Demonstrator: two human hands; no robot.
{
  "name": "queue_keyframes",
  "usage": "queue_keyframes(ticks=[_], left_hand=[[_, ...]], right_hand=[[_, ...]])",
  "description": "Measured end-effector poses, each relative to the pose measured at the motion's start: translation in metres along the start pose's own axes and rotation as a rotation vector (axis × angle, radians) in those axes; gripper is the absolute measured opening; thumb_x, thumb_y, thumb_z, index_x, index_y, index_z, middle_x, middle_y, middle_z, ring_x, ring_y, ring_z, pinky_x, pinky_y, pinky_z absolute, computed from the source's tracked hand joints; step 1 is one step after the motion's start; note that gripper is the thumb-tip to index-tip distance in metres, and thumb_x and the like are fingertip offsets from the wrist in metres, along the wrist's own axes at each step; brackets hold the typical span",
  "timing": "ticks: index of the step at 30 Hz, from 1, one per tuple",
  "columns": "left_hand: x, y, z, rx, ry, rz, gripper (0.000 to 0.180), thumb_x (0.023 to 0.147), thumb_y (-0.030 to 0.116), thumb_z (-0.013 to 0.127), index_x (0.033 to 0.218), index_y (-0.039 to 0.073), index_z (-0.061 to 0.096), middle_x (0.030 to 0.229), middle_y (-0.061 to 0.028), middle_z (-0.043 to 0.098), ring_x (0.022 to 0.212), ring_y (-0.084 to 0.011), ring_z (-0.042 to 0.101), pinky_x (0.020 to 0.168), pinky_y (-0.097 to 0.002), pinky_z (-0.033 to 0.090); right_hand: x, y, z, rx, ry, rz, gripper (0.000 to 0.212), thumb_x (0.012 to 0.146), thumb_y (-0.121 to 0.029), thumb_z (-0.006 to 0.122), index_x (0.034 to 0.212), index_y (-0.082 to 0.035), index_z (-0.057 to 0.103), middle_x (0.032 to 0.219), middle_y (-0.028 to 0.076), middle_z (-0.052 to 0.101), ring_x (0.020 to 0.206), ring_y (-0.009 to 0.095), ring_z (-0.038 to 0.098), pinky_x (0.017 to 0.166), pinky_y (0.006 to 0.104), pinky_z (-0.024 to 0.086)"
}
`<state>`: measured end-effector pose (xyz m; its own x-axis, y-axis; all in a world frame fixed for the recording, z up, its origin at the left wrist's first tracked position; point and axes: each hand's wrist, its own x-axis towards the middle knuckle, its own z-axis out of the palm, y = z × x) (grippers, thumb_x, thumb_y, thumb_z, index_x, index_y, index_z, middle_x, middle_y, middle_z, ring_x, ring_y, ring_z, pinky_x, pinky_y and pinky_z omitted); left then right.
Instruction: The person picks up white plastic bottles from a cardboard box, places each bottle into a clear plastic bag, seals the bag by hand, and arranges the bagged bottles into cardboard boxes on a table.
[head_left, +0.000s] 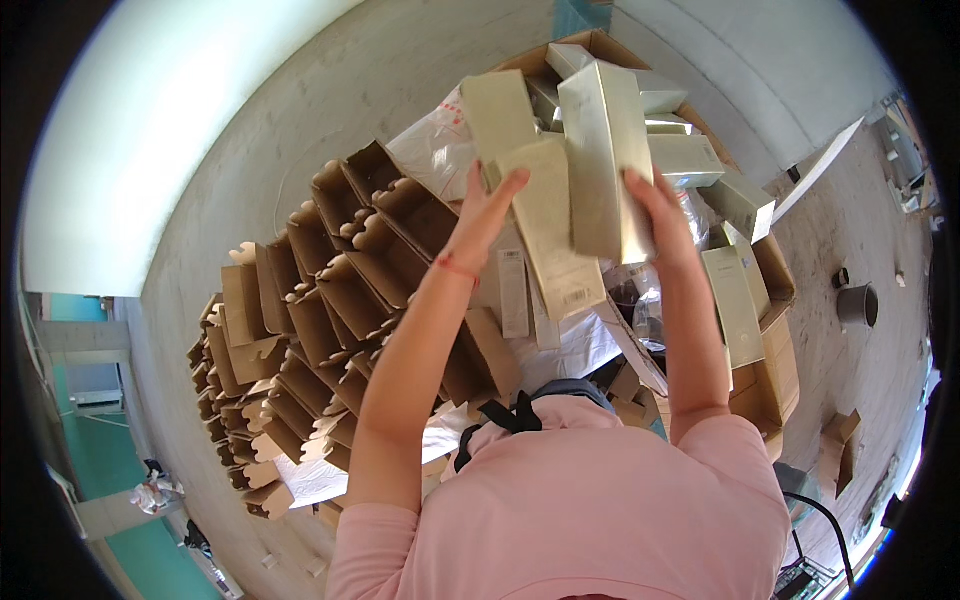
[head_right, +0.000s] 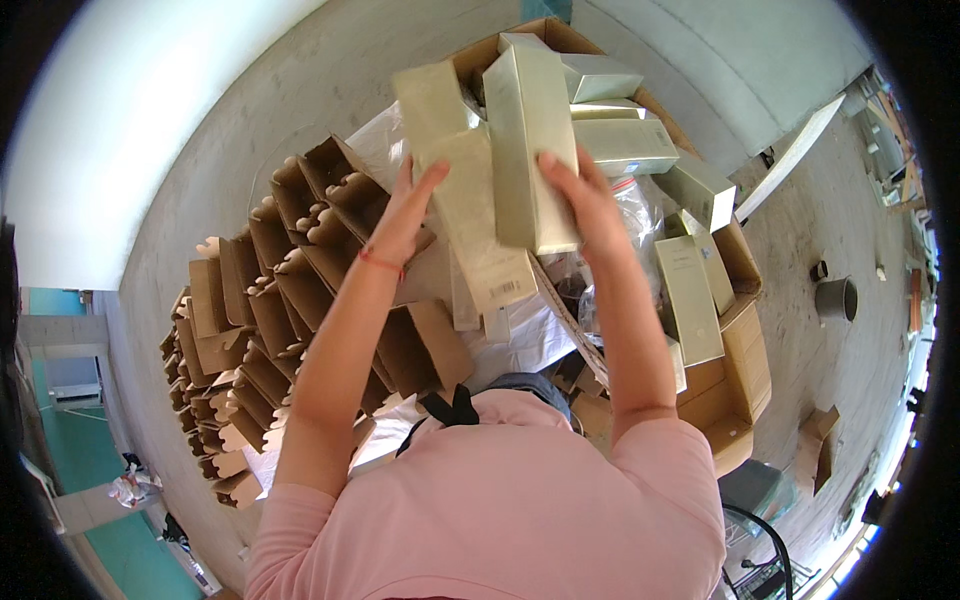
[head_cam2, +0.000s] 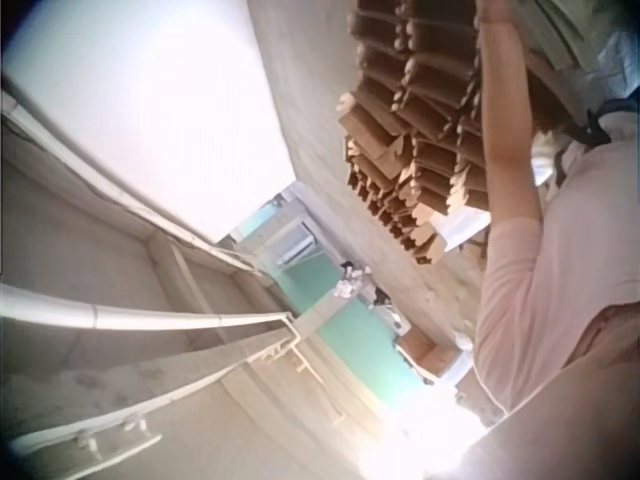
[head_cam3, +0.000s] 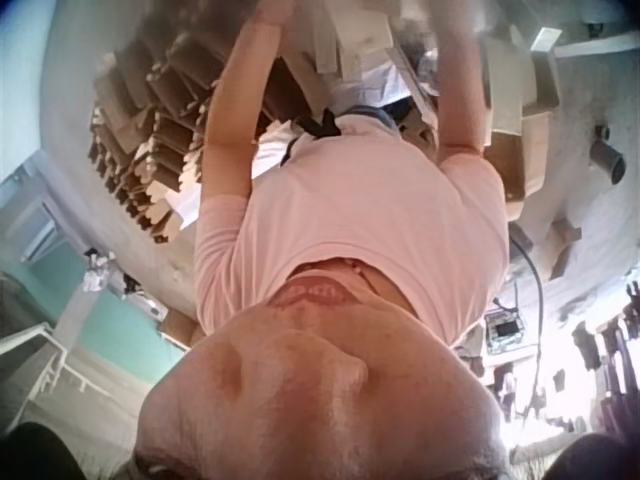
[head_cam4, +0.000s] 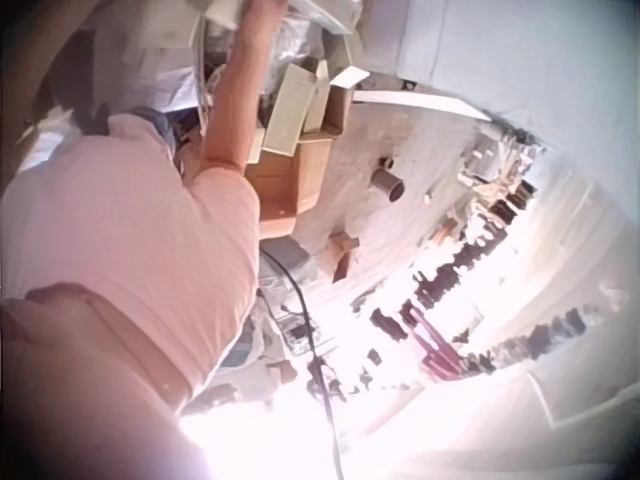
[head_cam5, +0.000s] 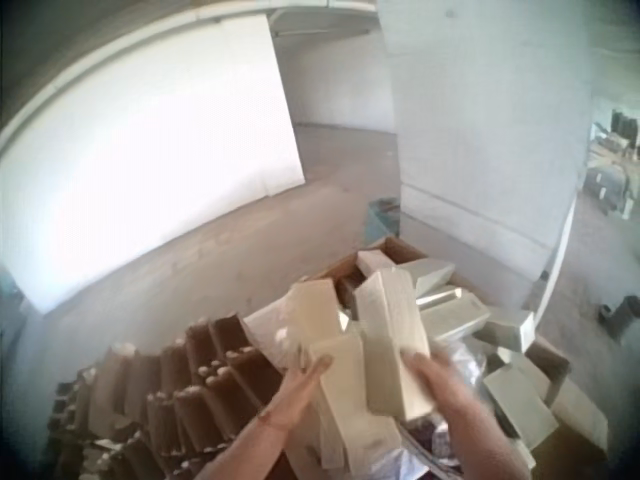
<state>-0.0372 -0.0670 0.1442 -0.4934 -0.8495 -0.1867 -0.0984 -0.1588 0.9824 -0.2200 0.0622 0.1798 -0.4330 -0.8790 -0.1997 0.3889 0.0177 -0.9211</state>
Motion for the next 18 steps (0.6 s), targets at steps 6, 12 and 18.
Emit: queue_keyframes(ticks=[6,12,18], left_hand=[[0.107,0.036,0.018,0.010,-0.178,-0.289,0.075,0.077,0.058,0.059,0.134,0.014,0.038,0.123,-0.0008,0.052,0.107,-0.0128,0.051,0.085,-0.0334,0.042],[0.117,0.017,0.060,0.360,0.082,-0.052,0.107,0.075,0.068,0.054,0.144,0.000,0.008,0.144,-0.0363,0.002,0.136,-0.0440,0.010,0.110,-0.0405,0.018],[0.087,0.002,0.069,0.467,0.095,0.045,0.095,0.081,0.057,0.056,0.144,0.000,0.012,0.143,-0.0361,0.007,0.136,-0.0449,0.011,0.109,-0.0417,0.018]], right_hand=[[0.045,-0.061,-0.008,-0.069,0.051,0.028,0.057,0.083,-0.037,0.063,0.124,-0.001,0.049,0.109,0.010,0.059,0.094,0.015,0.057,0.079,0.0250,0.045],[0.056,-0.048,-0.028,-0.284,0.061,-0.109,0.064,0.088,-0.033,0.059,0.137,0.000,0.033,0.123,0.011,0.052,0.108,0.015,0.052,0.091,0.0258,0.041],[0.068,-0.035,-0.041,-0.537,0.090,-0.259,0.082,0.083,-0.038,0.066,0.141,0.000,0.023,0.135,0.017,0.040,0.122,0.021,0.042,0.101,0.0307,0.032]])
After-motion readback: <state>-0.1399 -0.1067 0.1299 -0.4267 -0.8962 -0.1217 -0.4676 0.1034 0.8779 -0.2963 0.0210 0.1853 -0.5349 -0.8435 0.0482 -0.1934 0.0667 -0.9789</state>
